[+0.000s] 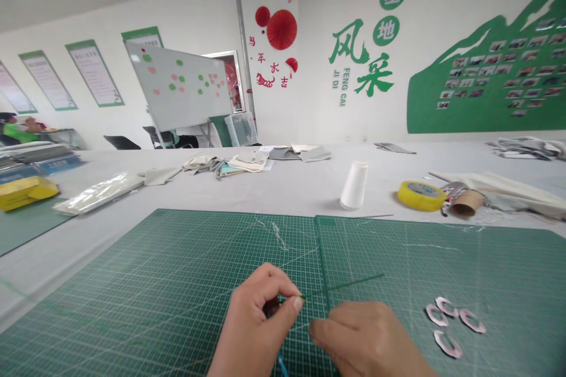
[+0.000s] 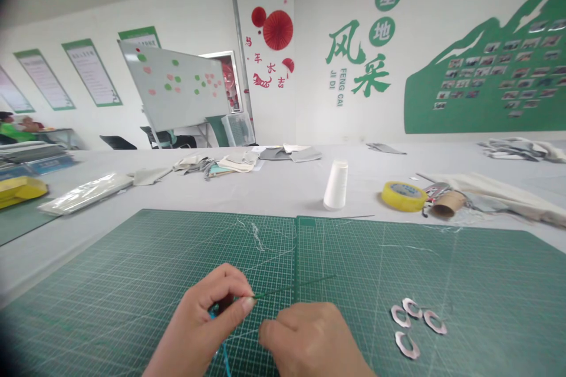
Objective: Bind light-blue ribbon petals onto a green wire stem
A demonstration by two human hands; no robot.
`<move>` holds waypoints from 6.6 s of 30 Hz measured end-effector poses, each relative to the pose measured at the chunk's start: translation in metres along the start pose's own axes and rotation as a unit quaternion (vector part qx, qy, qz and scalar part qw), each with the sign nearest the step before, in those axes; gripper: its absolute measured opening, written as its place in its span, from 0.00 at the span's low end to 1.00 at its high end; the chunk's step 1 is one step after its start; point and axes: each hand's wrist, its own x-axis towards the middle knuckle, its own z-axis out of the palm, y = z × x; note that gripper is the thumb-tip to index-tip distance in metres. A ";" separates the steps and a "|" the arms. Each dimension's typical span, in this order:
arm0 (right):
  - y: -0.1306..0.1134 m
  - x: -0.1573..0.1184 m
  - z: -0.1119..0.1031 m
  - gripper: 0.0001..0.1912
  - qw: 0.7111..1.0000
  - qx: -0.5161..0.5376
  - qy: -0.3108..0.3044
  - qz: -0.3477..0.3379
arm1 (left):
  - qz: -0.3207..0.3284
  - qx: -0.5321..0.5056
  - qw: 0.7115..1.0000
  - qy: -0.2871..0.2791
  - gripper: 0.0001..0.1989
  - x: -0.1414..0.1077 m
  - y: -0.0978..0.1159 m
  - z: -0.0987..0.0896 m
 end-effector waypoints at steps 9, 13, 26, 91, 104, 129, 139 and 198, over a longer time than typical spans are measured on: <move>-0.008 0.004 -0.022 0.18 0.997 -0.053 0.044 -0.017 | 0.150 0.169 0.973 0.043 0.12 -0.006 0.000 0.007; -0.002 0.003 -0.030 0.16 0.998 -0.058 0.032 0.003 | 0.223 0.251 0.942 0.011 0.13 -0.005 -0.002 0.003; 0.010 0.003 -0.030 0.19 0.999 -0.014 0.019 0.025 | 0.287 0.337 0.895 -0.045 0.13 0.001 -0.003 -0.007; -0.001 0.005 -0.041 0.20 0.998 -0.049 0.030 0.017 | 0.205 0.267 0.933 -0.124 0.12 -0.002 0.008 -0.010; 0.016 0.004 -0.027 0.19 0.981 0.131 -0.071 0.126 | 0.056 0.037 0.977 -0.201 0.08 -0.001 0.021 -0.019; -0.015 0.002 -0.014 0.16 0.999 -0.039 -0.004 -0.022 | -0.032 0.036 0.999 0.003 0.09 -0.003 0.010 -0.001; -0.011 0.003 -0.034 0.20 0.997 -0.080 0.010 -0.017 | 0.178 0.263 0.947 -0.039 0.13 -0.006 0.007 -0.002; 0.013 0.000 -0.038 0.15 0.988 0.083 -0.070 0.109 | 0.338 0.206 0.918 -0.024 0.14 -0.002 0.009 -0.002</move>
